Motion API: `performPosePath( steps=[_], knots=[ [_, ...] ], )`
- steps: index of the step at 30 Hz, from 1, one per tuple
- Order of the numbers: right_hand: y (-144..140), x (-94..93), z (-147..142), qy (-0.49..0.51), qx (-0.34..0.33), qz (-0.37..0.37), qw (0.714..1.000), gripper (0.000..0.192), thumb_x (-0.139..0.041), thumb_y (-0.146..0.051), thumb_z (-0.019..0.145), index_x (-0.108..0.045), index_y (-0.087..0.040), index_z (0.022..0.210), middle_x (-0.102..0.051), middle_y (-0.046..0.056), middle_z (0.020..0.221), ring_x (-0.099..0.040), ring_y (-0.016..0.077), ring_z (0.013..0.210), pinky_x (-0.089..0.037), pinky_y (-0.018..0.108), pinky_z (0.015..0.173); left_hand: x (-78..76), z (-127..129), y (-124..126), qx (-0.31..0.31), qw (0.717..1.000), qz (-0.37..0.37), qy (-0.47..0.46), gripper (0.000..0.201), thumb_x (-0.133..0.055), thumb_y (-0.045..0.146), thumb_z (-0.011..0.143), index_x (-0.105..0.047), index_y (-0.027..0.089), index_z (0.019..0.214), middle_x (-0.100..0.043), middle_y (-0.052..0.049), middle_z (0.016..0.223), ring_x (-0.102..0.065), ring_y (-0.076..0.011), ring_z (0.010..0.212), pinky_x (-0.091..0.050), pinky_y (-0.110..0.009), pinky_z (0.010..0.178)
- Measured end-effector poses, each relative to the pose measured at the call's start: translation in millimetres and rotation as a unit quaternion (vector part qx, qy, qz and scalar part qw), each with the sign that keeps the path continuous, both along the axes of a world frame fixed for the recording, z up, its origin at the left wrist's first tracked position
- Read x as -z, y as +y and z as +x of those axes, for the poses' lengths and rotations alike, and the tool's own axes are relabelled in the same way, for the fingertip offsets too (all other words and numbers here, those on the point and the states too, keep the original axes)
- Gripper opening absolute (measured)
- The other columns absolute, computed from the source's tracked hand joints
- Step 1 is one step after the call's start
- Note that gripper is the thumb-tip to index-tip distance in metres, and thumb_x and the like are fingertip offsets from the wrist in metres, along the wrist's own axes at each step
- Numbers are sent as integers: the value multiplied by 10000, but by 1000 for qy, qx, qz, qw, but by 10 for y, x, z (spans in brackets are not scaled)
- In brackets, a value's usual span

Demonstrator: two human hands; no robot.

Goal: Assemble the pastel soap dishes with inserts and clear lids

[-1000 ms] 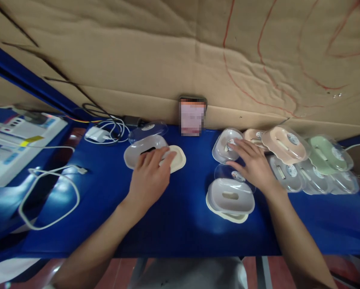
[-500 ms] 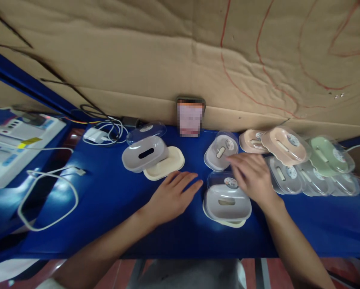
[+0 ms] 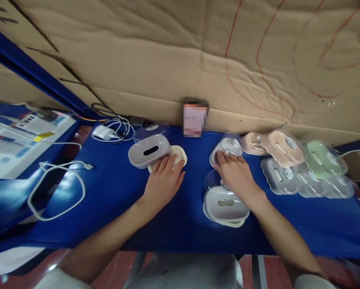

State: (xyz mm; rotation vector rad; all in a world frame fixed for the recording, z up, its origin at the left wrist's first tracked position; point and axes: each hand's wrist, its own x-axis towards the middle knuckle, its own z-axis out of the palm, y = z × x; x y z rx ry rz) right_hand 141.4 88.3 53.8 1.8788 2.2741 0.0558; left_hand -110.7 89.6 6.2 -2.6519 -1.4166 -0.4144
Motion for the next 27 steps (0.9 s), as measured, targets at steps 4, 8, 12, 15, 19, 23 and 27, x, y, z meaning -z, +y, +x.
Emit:
performPosePath(
  steps=[4, 8, 12, 15, 19, 23, 27],
  knots=[
    [-26, -128, 133, 89, -16, 55, 994, 376, -428, -360, 1152, -689, -176, 1351, -813, 150, 1179, -761, 306, 1106, -523, 439, 984, -25, 2, 9, 40, 999, 14, -27, 299, -549, 208, 1072, -701, 133, 1319, -703, -212, 1408, -694, -382, 1258, -571, -542, 1017],
    [-190, -151, 173, 108, -60, 27, 992, 408, -538, -473, 1111, -695, -164, 1325, -811, 157, 1171, -780, 319, 1037, -559, 460, 937, -117, 26, -93, 162, 981, 11, -102, 273, -556, 195, 1078, -701, 152, 1304, -746, -154, 1316, -726, -289, 1161, -565, -462, 1021],
    [-319, -22, 63, 54, -55, 18, 997, 495, -698, -470, 1027, -665, -109, 1365, -766, 226, 1290, -750, 368, 1156, -569, 493, 963, -153, 156, -464, 371, 917, -25, -146, 400, -573, 551, 1083, -698, 259, 1328, -718, -106, 1390, -653, -264, 1306, -514, -448, 1143],
    [-315, 51, -24, 8, -67, 19, 998, 559, -764, -452, 979, -654, -66, 1368, -724, 283, 1344, -722, 396, 1205, -561, 498, 969, -66, 301, -742, 433, 890, 9, -139, 422, -595, 598, 1059, -676, 341, 1383, -657, -53, 1512, -550, -267, 1454, -415, -507, 1267],
    [-214, -15, -37, 3, -86, 41, 995, 438, -590, -438, 1083, -691, -47, 1252, -786, 254, 1119, -753, 358, 1049, -529, 481, 950, 87, 410, -836, 407, 906, 56, -100, 239, -651, 339, 1064, -714, 345, 1295, -674, -7, 1490, -561, -248, 1423, -337, -585, 1313],
    [-98, -120, 28, 109, -60, 98, 987, 445, -367, -423, 1160, -703, -134, 1208, -806, 160, 1002, -752, 294, 975, -498, 427, 938, 92, 393, -749, 374, 924, 44, -69, 194, -678, 408, 1052, -744, 259, 1158, -691, -53, 1441, -583, -275, 1385, -390, -580, 1274],
    [-84, -144, 74, 217, -52, 93, 970, 479, -380, -511, 1152, -651, -177, 1363, -789, 145, 1233, -726, 310, 1149, -501, 441, 1002, 28, 279, -735, 339, 940, 23, -25, 210, -736, 346, 1016, -727, 235, 1195, -732, -63, 1327, -613, -289, 1359, -425, -570, 1245]
  ],
)
